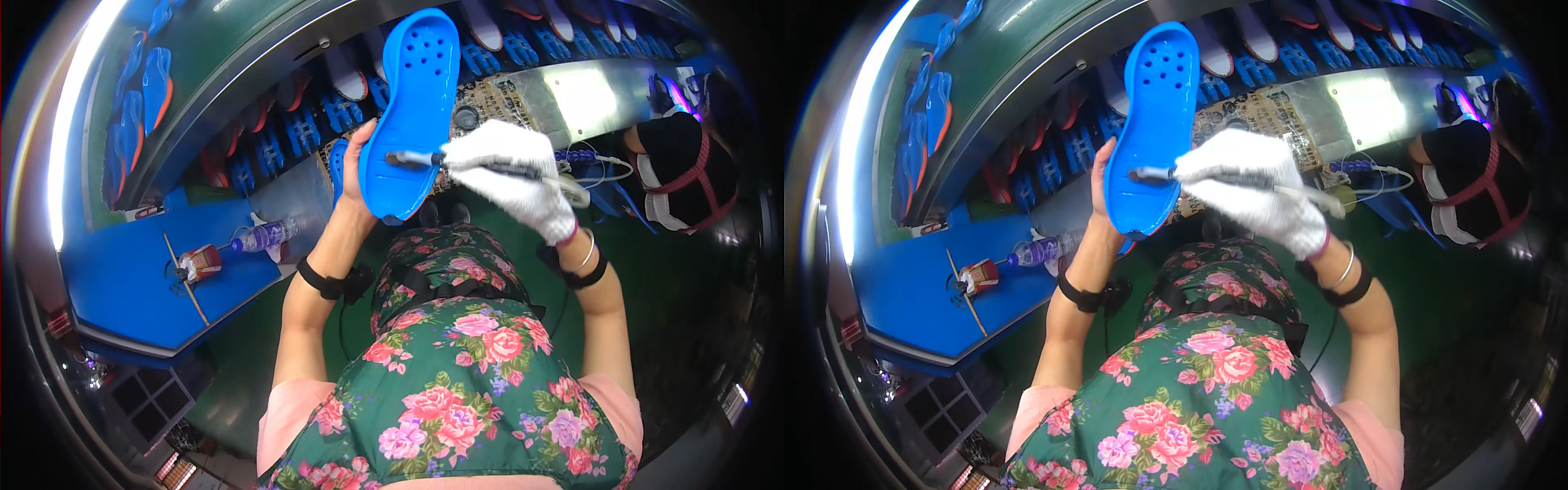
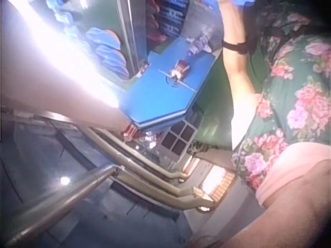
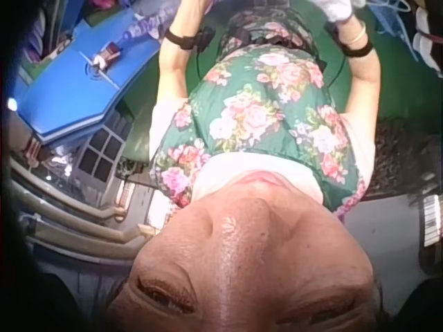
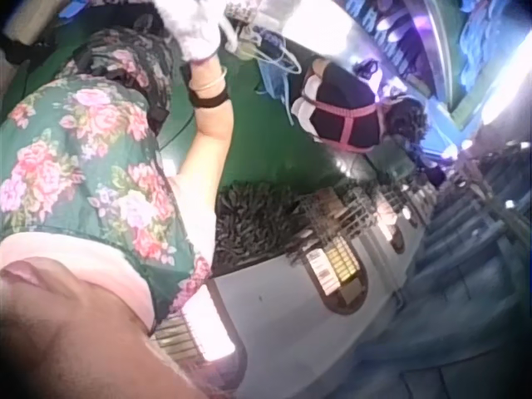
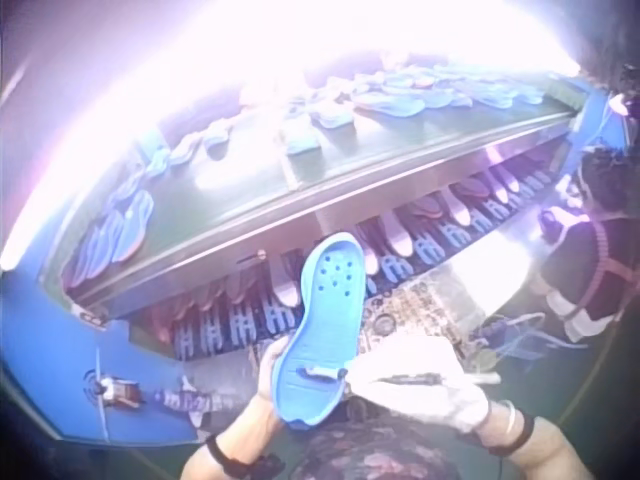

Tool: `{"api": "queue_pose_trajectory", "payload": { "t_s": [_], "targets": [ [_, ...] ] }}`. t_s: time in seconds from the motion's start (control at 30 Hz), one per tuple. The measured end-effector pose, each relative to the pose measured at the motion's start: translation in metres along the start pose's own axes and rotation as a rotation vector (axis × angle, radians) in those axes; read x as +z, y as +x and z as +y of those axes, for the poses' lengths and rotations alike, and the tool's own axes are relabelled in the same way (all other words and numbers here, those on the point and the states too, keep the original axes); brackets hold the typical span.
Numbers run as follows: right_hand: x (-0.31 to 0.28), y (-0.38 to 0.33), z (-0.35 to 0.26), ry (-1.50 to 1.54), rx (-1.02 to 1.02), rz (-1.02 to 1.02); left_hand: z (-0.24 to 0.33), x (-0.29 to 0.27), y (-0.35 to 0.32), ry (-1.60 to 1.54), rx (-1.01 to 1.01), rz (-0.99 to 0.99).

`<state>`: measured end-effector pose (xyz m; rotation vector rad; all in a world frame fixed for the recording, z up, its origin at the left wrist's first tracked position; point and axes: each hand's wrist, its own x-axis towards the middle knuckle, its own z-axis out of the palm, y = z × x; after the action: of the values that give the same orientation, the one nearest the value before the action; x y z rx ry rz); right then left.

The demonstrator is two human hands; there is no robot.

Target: The person picks up a blue shoe sole from a conveyor belt, applies a liquid to its surface using a brush, and places it back onto the belt, repeating the process for several soles.

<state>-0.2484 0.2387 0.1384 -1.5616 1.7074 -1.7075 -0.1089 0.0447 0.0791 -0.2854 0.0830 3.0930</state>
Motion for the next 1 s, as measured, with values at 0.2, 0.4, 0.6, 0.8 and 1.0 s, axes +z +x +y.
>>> {"api": "queue_pose_trajectory", "payload": {
  "t_s": [0.2, 0.4, 0.6, 0.8, 1.0],
  "targets": [
    [-0.043, 0.051, 0.038, -0.316, -0.239, 0.236, -0.020, -0.014, -0.001, 0.113, -0.092, -0.141],
    [0.029, 0.001, -0.006, -0.545, -0.339, 0.072, 0.002, -0.002, 0.000, 0.056, 0.145, 0.195],
    [0.041, -0.011, -0.024, 0.184, 0.068, -0.017, 0.041, -0.026, -0.006, 0.134, -0.003, -0.185],
    [0.033, -0.010, -0.003, 0.431, 0.329, -0.195, 0.044, -0.004, -0.004, 0.228, 0.169, -0.212],
    [0.012, -0.015, -0.003, 0.722, 0.558, 0.204, 0.103, 0.054, -0.046, 0.443, 0.394, -0.397]
  ]
}}
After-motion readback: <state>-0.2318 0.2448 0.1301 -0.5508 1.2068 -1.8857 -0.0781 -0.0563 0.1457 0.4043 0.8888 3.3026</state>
